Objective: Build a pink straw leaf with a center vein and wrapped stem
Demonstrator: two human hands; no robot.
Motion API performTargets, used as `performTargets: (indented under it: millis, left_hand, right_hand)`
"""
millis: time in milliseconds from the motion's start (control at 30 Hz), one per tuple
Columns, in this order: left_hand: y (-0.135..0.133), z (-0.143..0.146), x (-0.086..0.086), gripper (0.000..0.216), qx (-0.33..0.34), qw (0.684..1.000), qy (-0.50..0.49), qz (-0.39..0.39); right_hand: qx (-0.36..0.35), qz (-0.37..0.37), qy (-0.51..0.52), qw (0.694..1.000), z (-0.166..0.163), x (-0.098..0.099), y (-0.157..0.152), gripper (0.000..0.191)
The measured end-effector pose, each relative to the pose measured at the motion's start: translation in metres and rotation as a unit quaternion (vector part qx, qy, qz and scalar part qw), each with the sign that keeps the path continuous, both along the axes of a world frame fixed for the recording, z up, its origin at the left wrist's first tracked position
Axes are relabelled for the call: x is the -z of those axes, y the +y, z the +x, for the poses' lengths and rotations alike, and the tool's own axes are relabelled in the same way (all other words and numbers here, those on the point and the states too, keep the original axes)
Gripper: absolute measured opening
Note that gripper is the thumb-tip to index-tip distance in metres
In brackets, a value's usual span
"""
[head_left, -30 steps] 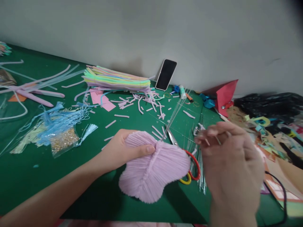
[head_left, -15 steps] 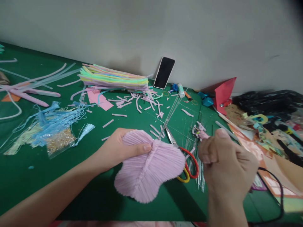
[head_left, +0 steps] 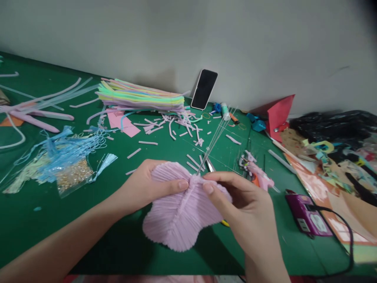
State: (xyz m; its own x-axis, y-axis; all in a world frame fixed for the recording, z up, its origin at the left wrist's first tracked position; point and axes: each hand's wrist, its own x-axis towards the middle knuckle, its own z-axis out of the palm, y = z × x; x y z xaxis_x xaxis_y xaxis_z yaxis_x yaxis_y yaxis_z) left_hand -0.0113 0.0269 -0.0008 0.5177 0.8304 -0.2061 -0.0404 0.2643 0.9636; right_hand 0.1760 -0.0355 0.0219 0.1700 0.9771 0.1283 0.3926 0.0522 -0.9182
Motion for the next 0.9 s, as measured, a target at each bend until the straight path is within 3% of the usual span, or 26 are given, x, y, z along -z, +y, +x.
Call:
performTargets:
  millis: [300,600,900]
  left_hand:
    - [-0.0003,-0.0001,-0.0026,0.016,0.008,1.0,0.014,0.006]
    - [0.0002,0.0002,-0.0018,0.016,0.015,1.0,0.0,-0.004]
    - [-0.0011,0.0012,-0.0033,0.019,0.013,0.999,0.02,0.029]
  right_hand:
    - [-0.011,0.021,-0.004,1.0,-0.0056,-0.0012,0.001,0.003]
    - [-0.041,0.106,-0.101,0.988,-0.0082,0.0015,0.0002,0.006]
    - [-0.016,0.101,-0.085,0.991,-0.0035,0.0039,-0.0021,0.005]
